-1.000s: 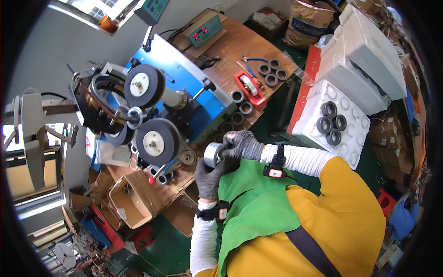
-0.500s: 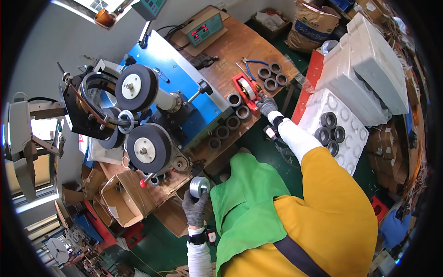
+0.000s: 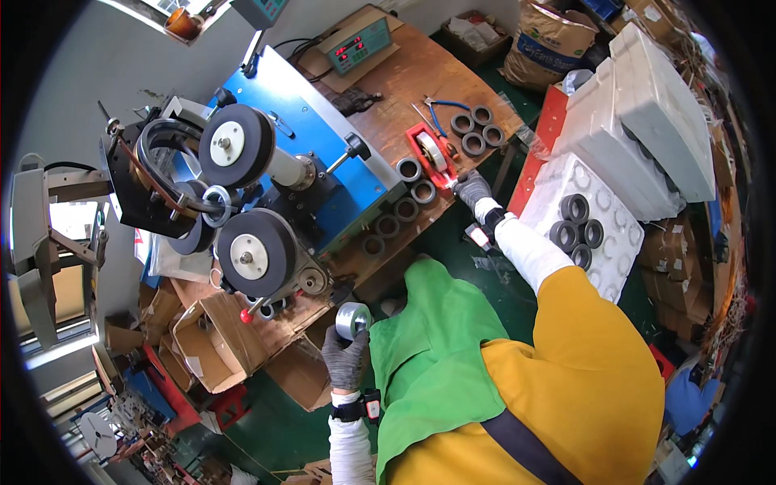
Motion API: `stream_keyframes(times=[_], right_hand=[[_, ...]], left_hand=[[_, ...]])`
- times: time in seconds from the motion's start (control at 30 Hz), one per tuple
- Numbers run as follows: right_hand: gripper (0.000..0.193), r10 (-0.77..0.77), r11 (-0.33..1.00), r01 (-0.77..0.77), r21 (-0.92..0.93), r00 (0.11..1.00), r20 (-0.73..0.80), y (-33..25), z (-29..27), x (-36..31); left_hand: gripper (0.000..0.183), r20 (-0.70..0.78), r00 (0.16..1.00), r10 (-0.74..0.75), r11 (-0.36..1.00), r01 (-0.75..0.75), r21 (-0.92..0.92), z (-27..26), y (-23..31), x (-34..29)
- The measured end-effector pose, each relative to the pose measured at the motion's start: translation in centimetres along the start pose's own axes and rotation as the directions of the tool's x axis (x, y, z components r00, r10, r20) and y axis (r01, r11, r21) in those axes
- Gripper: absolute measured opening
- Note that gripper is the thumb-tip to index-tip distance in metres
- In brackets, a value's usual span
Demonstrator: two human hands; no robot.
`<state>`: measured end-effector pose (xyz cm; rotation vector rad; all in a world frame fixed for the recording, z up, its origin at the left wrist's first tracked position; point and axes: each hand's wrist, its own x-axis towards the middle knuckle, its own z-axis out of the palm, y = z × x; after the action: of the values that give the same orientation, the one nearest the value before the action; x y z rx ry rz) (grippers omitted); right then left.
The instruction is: Operating a mechanical forming machine to process cylindrical metal components and applying adhesive tape.
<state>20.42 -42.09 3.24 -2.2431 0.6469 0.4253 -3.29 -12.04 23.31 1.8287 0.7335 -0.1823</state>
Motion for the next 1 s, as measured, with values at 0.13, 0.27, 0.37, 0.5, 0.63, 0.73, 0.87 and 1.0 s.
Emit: stream_keyframes(times=[0.13,0.27,0.37,0.5,0.63,0.73,0.87,1.0], right_hand=[[0.033,0.067,0.979,-0.059,0.197,0.997,-0.035,2.8,1.6,1.2],[0.036,0.091,0.966,-0.111,0.235,0.991,0.095,3.4,2.7,2.7],[0.061,0.124,0.956,-0.133,0.26,0.991,0.052,7.9,6.1,6.8],[0.065,0.014,0.952,-0.034,0.303,0.997,0.07,7.6,5.7,6.3],[0.057,0.018,0.895,-0.063,0.442,0.994,0.105,3.7,2.6,1.6],[0.052,-0.178,0.972,0.167,-0.165,0.982,-0.055,2.3,0.9,0.6],[0.052,0.153,0.956,-0.175,-0.234,0.982,-0.111,4.3,2.5,-0.7],[0.059,0.208,0.975,-0.202,-0.097,0.976,0.057,8.1,4.5,-3.4]], left_hand=[[0.026,0.036,0.999,0.033,0.999,-0.032,-0.009,0.7,0.8,0.0],[0.027,0.036,0.999,0.025,1.0,-0.025,-0.016,0.7,0.7,0.0],[0.027,0.063,0.998,0.005,1.0,-0.006,0.015,0.8,0.9,0.0],[0.027,0.041,0.999,-0.019,1.0,0.018,0.016,0.6,0.0,-0.1],[0.028,0.011,1.0,-0.025,0.999,0.025,0.029,0.5,-0.7,-0.4],[0.029,0.032,0.999,-0.006,1.0,0.005,0.027,0.5,-1.8,-0.3],[0.029,0.021,1.0,0.013,0.997,-0.015,0.077,0.2,-2.2,-0.5],[0.032,-0.013,0.996,0.094,0.98,-0.09,0.179,0.5,-1.8,-0.2]])
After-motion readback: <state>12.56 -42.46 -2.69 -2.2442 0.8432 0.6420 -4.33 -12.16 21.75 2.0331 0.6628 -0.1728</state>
